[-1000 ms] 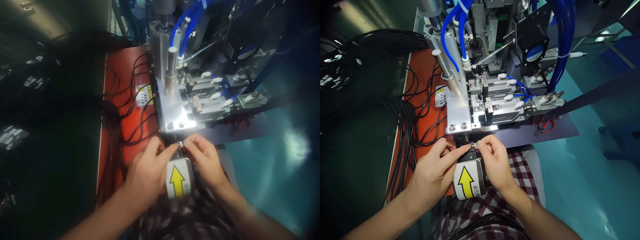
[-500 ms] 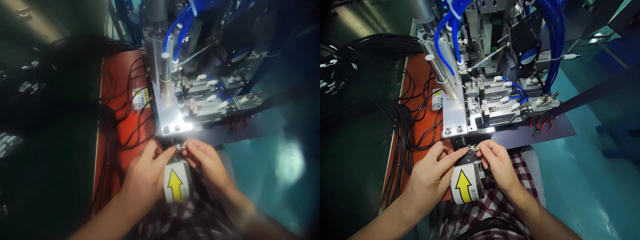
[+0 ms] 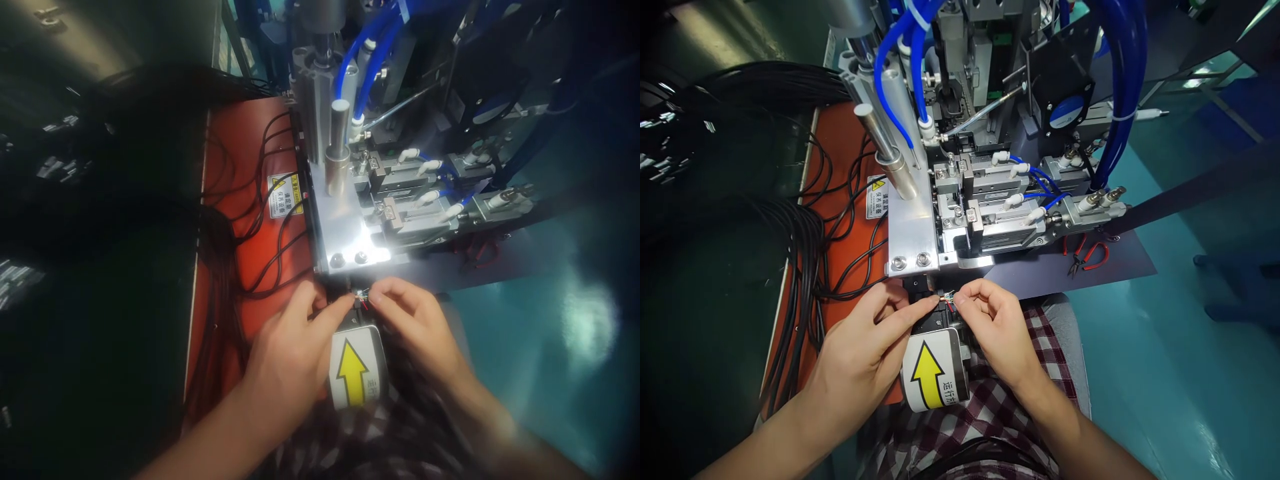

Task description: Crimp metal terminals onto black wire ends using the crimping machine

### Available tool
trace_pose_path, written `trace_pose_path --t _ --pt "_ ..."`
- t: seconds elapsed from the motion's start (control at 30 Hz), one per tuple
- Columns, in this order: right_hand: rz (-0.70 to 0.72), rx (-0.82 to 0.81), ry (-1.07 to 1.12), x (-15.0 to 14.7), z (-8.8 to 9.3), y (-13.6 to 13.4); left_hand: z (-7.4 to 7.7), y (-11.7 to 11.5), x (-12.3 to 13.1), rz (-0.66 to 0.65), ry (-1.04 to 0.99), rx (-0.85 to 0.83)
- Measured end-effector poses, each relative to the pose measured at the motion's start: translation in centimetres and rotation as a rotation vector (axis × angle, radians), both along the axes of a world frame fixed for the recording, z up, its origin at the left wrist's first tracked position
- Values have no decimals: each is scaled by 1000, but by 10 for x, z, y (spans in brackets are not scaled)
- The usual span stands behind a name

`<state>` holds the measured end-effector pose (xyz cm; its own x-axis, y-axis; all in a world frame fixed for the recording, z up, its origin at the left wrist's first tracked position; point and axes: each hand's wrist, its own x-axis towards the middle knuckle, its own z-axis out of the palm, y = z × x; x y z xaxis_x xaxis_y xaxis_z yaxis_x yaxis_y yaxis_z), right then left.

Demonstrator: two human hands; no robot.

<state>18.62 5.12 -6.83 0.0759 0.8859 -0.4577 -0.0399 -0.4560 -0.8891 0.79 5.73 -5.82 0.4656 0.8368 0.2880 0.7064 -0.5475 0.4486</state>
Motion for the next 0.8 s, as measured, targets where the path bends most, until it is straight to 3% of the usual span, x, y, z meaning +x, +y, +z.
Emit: trace_pose_path --t 0.8 --pt "23 60 -34 -4 -2 -3 -1 0 1 9 -12 -25"
